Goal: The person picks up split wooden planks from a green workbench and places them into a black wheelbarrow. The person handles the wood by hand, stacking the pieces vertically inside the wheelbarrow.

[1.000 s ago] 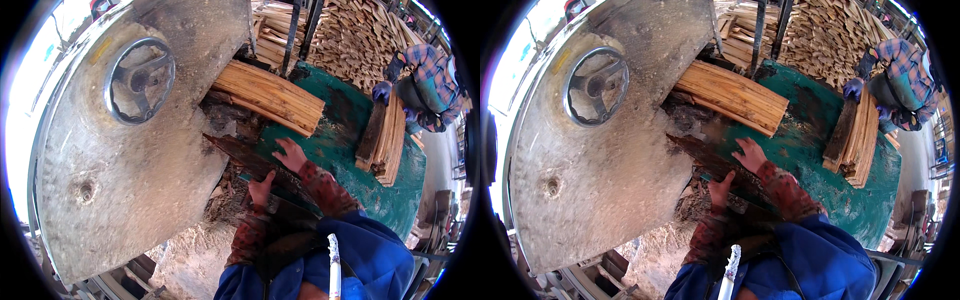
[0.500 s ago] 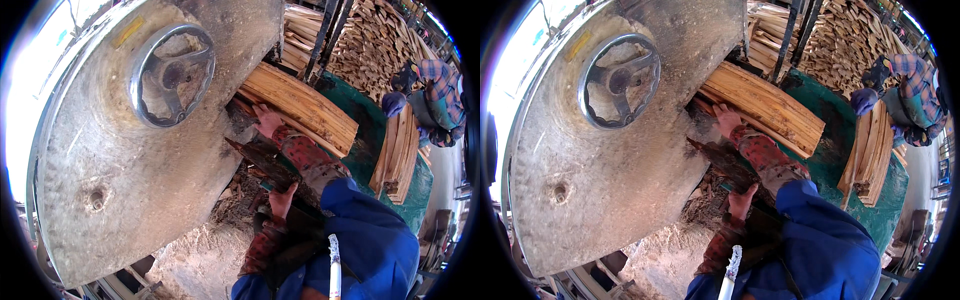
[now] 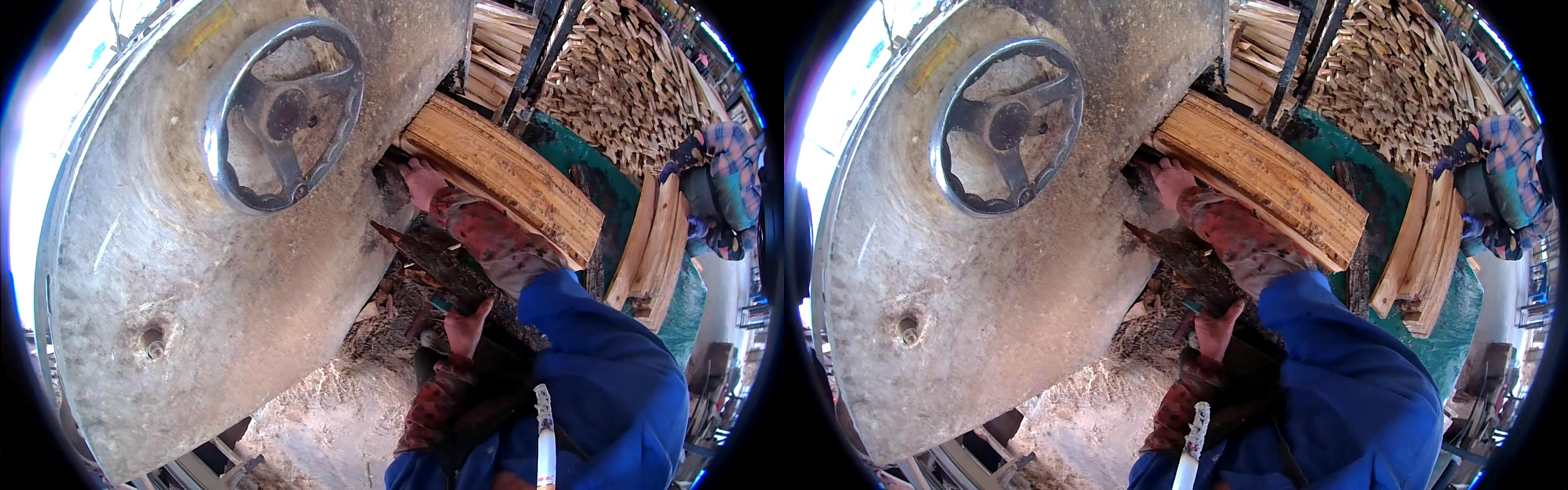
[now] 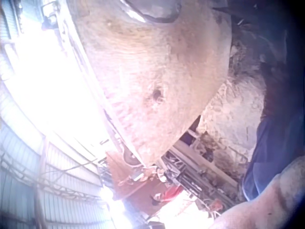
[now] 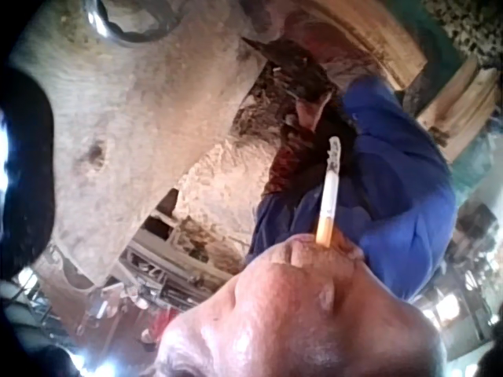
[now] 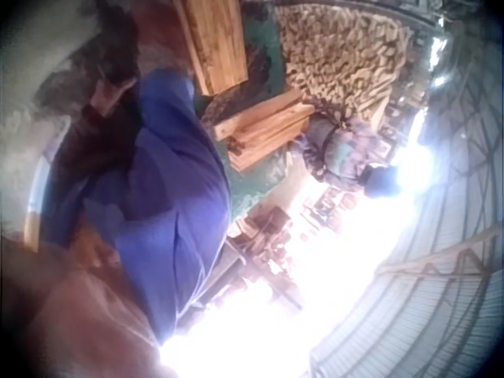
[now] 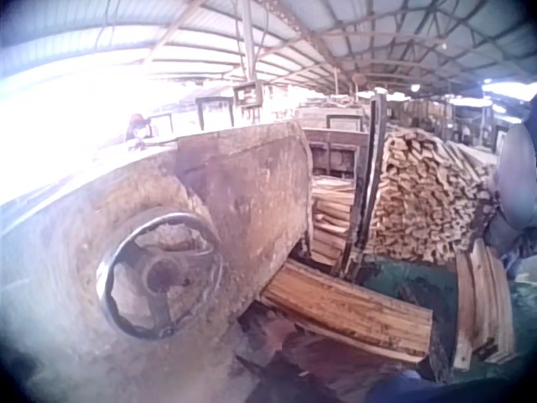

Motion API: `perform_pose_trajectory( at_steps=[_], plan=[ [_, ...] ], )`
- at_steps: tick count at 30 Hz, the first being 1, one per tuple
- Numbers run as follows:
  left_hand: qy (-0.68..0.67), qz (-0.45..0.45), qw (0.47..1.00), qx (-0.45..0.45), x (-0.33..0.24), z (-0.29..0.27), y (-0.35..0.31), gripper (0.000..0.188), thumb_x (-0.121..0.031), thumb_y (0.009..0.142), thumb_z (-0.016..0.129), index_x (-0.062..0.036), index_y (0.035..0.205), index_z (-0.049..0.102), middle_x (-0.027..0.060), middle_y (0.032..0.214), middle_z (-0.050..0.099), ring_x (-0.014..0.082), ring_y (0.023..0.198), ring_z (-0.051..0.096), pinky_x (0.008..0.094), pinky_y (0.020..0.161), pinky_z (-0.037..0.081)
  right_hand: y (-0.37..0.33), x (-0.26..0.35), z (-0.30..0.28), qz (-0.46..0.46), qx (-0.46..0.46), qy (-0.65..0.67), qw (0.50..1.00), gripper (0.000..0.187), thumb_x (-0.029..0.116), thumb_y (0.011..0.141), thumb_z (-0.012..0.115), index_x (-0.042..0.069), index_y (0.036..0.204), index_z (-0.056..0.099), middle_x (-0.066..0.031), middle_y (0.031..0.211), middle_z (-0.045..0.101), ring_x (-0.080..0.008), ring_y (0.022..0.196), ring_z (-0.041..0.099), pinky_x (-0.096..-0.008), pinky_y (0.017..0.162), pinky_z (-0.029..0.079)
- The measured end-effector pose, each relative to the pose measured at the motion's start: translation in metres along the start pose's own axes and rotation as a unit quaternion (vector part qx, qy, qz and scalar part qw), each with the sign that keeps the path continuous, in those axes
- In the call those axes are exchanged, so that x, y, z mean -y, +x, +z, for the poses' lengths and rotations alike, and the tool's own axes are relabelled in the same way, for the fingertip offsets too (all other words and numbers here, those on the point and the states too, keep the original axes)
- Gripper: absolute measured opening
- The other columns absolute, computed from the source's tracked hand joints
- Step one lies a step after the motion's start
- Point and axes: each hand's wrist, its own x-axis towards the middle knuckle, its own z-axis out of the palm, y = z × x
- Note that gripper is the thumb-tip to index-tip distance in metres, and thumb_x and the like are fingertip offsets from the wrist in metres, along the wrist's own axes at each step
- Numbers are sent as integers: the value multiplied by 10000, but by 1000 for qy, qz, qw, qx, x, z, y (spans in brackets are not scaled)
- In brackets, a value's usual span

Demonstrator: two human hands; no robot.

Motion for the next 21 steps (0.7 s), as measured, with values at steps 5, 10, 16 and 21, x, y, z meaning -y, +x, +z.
perform_pose_trajectory(
  at_steps=[5,10,16,21],
  plan=[
    [9,-22,1000,20,15,1,1,341,-107,790,815,36,1070,681,59,1022,708,133,875,645,309,779,540,-82,-41,0,7,16,92,996,491,41,780,617,52,1262,521,-205,1158,535,-431,1052,572,-511,864,495],
    [-21,-59,998,0,27,4,8,423,-215,748,855,57,1027,688,95,977,730,153,822,667,328,769,543,-202,-60,-21,4,12,190,982,536,57,818,607,59,1339,479,-230,1203,539,-449,1039,584,-498,872,501],
    [48,-39,998,-7,10,21,-1,499,-239,781,841,75,1116,645,135,1040,705,186,893,652,337,789,541,-339,-68,-60,13,8,235,972,639,152,826,672,80,1417,439,-214,1266,509,-423,1108,547,-482,927,478],
    [152,31,988,10,9,36,5,477,-213,812,815,72,1147,630,122,1088,685,197,945,633,336,839,522,-403,-70,-74,47,47,182,981,692,297,809,731,97,1412,458,-205,1334,455,-403,1208,450,-492,1009,402]
  ],
)
